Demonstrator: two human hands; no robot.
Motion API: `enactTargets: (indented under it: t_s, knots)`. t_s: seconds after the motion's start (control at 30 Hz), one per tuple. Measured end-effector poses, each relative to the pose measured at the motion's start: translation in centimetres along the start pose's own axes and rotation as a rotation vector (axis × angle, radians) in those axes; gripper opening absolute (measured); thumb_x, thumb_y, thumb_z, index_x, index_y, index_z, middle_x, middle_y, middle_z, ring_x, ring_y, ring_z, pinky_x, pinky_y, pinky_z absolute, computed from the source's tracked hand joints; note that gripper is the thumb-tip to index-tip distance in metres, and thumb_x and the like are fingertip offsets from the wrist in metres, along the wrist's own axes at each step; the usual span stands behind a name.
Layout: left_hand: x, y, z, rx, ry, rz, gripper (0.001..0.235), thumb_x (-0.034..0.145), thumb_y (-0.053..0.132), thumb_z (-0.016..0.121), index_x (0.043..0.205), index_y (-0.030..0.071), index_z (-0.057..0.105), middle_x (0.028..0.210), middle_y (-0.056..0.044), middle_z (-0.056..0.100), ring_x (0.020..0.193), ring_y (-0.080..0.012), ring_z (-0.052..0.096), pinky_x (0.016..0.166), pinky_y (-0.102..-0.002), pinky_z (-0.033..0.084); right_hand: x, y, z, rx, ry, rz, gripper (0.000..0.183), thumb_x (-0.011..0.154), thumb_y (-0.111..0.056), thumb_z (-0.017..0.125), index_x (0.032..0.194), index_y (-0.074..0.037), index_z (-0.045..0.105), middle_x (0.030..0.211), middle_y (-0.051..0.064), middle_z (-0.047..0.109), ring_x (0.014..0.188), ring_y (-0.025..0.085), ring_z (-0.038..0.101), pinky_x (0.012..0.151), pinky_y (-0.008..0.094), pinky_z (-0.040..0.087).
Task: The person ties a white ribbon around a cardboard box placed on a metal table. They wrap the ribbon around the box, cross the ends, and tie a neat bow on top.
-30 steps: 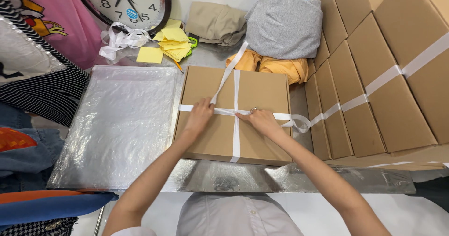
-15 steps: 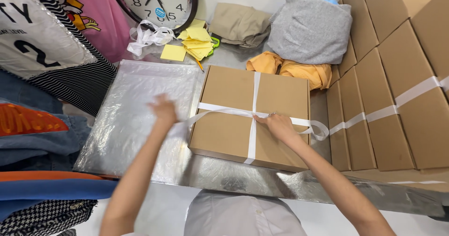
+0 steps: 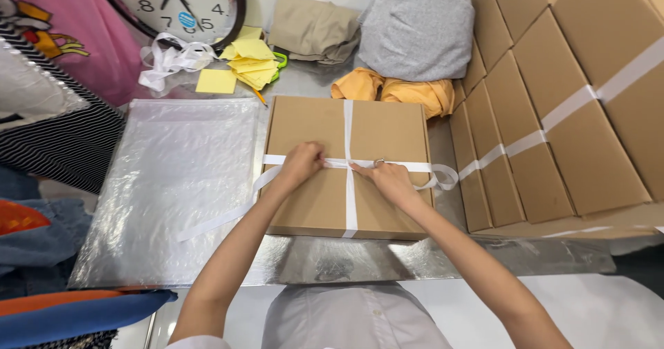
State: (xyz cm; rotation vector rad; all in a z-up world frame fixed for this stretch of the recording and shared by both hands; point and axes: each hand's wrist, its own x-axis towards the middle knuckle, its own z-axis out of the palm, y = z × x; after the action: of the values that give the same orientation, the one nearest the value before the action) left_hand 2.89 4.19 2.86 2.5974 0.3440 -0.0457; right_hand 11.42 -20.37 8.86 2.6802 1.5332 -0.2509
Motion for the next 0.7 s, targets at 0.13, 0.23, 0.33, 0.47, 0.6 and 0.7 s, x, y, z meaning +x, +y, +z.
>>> enactTargets:
  t_s: [0.13,0.23,0.33,0.47,0.6,0.7]
  knots:
    - [0.3,0.5,1.0,0.158,0.055,0.028,0.009,0.09,0.02,0.072,0.089,0.018,0.063,0.091,0.002,0.063,0.095,-0.0252,0.071,0.078,-0.042,0.059,-1.0,0.6,0.2,-0.086,0.057,-0.058,0.061,0.099,-0.01,0.052,0.147,-0.047,0.048,0.109,0.015,0.072,0.099,0.028,0.076,0.08,0.04,0.06]
    - [0.1,0.7,1.2,0.17,0.071,0.025,0.008,0.089,0.011,0.07,0.092,0.012,0.063,0.095,-0.004,0.063,0.096,-0.0302,0.07,0.078,-0.046,0.06,-0.4,0.8,0.4,-0.109,0.026,-0.09,0.061,0.099,-0.012,0.053,0.147,-0.05,0.046,0.11,0.013,0.072,0.097,0.027,0.076,0.078,0.039,0.06]
    - [-0.1,0.9,1.1,0.234,0.045,0.025,0.009,0.088,0.013,0.072,0.091,0.015,0.063,0.095,-0.001,0.063,0.094,-0.0261,0.071,0.076,-0.041,0.061,0.2,0.6,0.4,-0.117,0.012,-0.082,0.062,0.098,-0.011,0.054,0.146,-0.049,0.047,0.109,0.013,0.072,0.095,0.027,0.076,0.076,0.038,0.06]
    - [-1.2,1.5,-0.1,-0.002,-0.114,0.037,0.017,0.09,0.015,0.069,0.103,0.008,0.06,0.104,-0.016,0.062,0.104,-0.039,0.068,0.084,-0.049,0.057,1.0,0.4,1.2,-0.153,-0.031,-0.086,0.064,0.098,-0.009,0.054,0.147,-0.05,0.047,0.106,0.013,0.073,0.094,0.027,0.076,0.075,0.038,0.06]
    - [-3.0,4.0,-3.9,-0.869,-0.494,-0.292,0.045,0.088,0.043,0.068,0.107,0.004,0.056,0.105,-0.015,0.074,0.097,-0.0213,0.074,0.081,-0.035,0.062,1.6,0.5,1.3,-0.142,-0.1,-0.069,0.067,0.094,-0.007,0.057,0.144,-0.051,0.05,0.105,0.014,0.074,0.093,0.031,0.076,0.076,0.041,0.06]
    - [-4.8,5.7,-6.0,-1.344,-0.51,-0.536,0.068,0.102,0.055,0.043,0.13,-0.007,0.049,0.13,-0.032,0.064,0.123,-0.0389,0.063,0.099,-0.049,0.054,1.9,0.4,1.2,-0.093,-0.139,-0.044,0.07,0.093,-0.005,0.056,0.144,-0.052,0.05,0.106,0.015,0.074,0.094,0.033,0.076,0.076,0.044,0.06]
